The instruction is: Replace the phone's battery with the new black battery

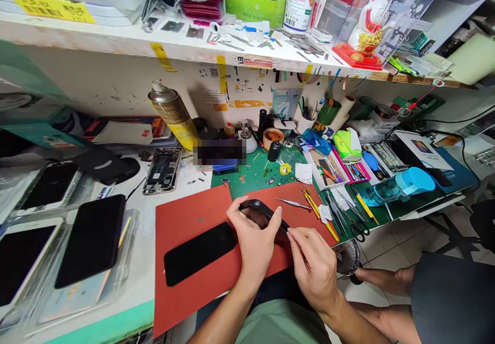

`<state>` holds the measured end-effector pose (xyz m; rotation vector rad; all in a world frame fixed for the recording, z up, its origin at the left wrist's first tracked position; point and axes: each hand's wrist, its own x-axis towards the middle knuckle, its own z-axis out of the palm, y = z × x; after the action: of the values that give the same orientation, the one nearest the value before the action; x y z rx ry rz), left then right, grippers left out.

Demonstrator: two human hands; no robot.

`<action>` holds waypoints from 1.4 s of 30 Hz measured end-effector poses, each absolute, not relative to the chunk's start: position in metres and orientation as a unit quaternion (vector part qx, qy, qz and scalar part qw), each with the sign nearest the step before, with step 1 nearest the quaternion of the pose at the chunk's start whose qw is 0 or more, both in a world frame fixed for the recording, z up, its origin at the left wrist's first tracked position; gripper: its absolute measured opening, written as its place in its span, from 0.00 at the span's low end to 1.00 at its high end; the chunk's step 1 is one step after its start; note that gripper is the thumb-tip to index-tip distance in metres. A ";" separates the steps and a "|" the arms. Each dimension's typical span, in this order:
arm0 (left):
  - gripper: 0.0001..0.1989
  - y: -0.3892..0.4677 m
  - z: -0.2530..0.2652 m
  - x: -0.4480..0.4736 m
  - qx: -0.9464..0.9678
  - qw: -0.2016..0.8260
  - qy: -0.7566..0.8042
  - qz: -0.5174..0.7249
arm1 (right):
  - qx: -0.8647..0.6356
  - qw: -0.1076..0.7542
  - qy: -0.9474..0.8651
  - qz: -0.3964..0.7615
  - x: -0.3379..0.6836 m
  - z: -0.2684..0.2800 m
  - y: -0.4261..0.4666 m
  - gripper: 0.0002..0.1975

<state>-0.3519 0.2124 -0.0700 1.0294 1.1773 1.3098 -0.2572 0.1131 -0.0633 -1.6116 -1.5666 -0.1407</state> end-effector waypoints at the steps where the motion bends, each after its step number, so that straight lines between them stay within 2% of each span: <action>1: 0.40 0.212 -0.070 -0.352 0.429 0.523 0.493 0.546 | -0.648 0.437 -0.621 -0.060 -0.258 -0.064 0.113 0.15; 8: 0.39 0.210 -0.071 -0.350 0.421 0.524 0.501 0.544 | -0.660 0.492 -0.564 -0.069 -0.267 -0.069 0.115 0.13; 14: 0.39 0.212 -0.068 -0.350 0.373 0.558 0.501 0.547 | -0.662 0.409 -0.589 -0.215 -0.277 -0.093 0.112 0.25; 16: 0.39 0.214 -0.068 -0.350 0.355 0.570 0.496 0.551 | -0.658 0.392 -0.603 -0.224 -0.278 -0.097 0.109 0.26; 19: 0.40 0.216 -0.069 -0.352 0.335 0.591 0.486 0.550 | -0.668 0.449 -0.583 -0.110 -0.274 -0.091 0.107 0.21; 22: 0.39 0.217 -0.071 -0.352 0.329 0.607 0.477 0.544 | -0.685 0.547 -0.464 0.127 -0.268 -0.080 0.110 0.16; 25: 0.39 0.215 -0.072 -0.352 0.329 0.611 0.474 0.542 | -0.648 0.600 -0.357 0.306 -0.263 -0.074 0.117 0.20; 28: 0.39 0.213 -0.073 -0.352 0.333 0.611 0.471 0.542 | -0.620 0.615 -0.320 0.367 -0.260 -0.074 0.122 0.21; 31: 0.40 0.212 -0.075 -0.353 0.336 0.612 0.467 0.542 | -0.617 0.614 -0.320 0.375 -0.258 -0.075 0.121 0.21; 33: 0.40 0.212 -0.076 -0.354 0.336 0.614 0.464 0.542 | -0.633 0.583 -0.360 0.361 -0.256 -0.074 0.117 0.19; 37: 0.39 0.212 -0.076 -0.354 0.338 0.621 0.455 0.541 | -0.664 0.498 -0.496 0.255 -0.249 -0.070 0.111 0.14; 42: 0.40 0.210 -0.078 -0.358 0.344 0.650 0.435 0.520 | -0.671 0.460 -0.549 0.192 -0.243 -0.067 0.107 0.10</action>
<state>-0.3582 0.2096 -0.0782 0.7817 0.9878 1.1802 -0.2426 0.1068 -0.0669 -1.6502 -1.3510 0.4736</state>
